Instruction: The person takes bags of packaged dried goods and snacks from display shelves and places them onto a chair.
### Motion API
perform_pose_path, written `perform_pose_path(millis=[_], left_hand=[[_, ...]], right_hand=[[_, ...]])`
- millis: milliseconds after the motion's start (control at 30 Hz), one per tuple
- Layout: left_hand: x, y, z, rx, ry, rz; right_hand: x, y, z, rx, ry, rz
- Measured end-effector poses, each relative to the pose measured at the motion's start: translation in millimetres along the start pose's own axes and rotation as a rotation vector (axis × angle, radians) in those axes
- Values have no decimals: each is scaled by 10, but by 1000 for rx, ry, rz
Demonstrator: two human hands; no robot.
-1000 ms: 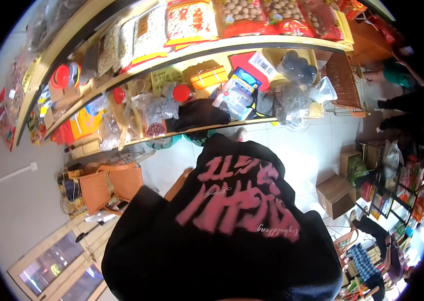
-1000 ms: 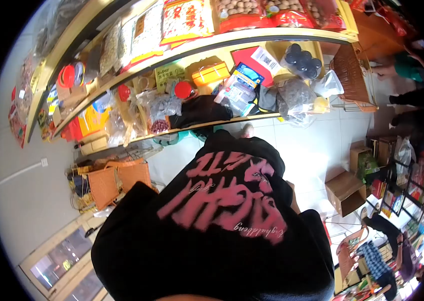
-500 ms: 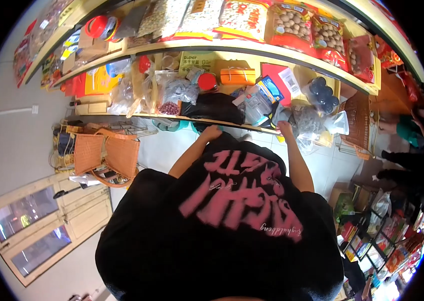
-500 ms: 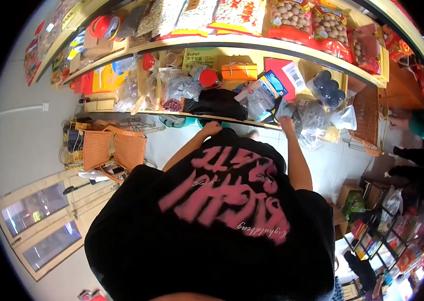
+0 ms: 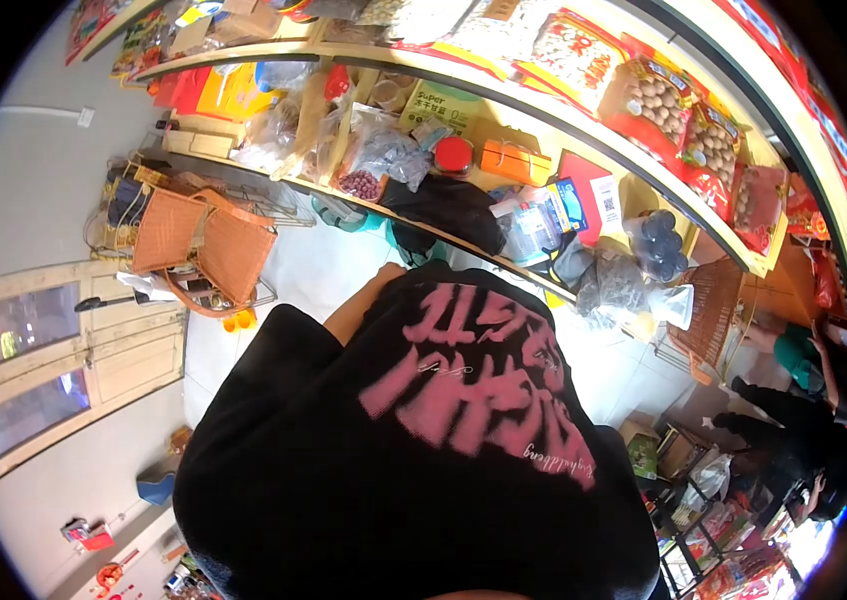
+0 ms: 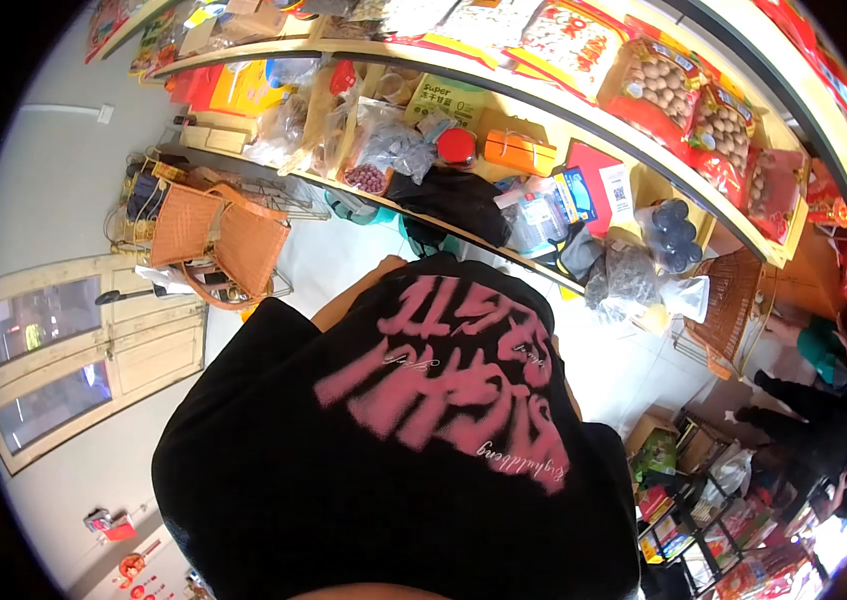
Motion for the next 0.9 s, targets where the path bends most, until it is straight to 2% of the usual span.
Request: perform_pose_path(millis=[33,333,400,500,600,633,667,700,767,833,900], left_hand=[[100,-71,80,-19,-59,18],[143,-447,426,-71,-30,222],[114,-483,375,-59,-26,226],[78,-478,298,-38,-19,248],[25,-440,319,-30,-27,269],[9,-403,342,5,-36,233],[86,-338,259,174,-28,57],[156,-378,192,183,-36,69],[296,-593,48,30,-22,239],[391,-660,-76,75,13,240],[584,-709,-13,1,-174,401]], right_hand=[[32,16,31,22,-18,0],[-41,-284,81,147,-46,-135],[-149,-447,64,202,-12,-292],[-359,-768,96,333,66,-699],[-657,-1407,76,365,134,-966],[-752,-1654,40,333,138,-968],[-841,-1928,41,286,130,-938],[-926,-2223,2,238,121,-908],[-918,-2583,-46,184,47,-812],[-810,-2634,-155,-1,65,-618],[-655,-2563,-77,26,13,-485]])
Point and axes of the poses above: each hand's wrist, its own z-axis away from the middle knuckle, its own x-axis out of the palm, y = z × x, the point moved 10 cm from there along -z, towards the middle knuckle, and after that the axes turned 7 degrees about -z, right-handed, at the moved point
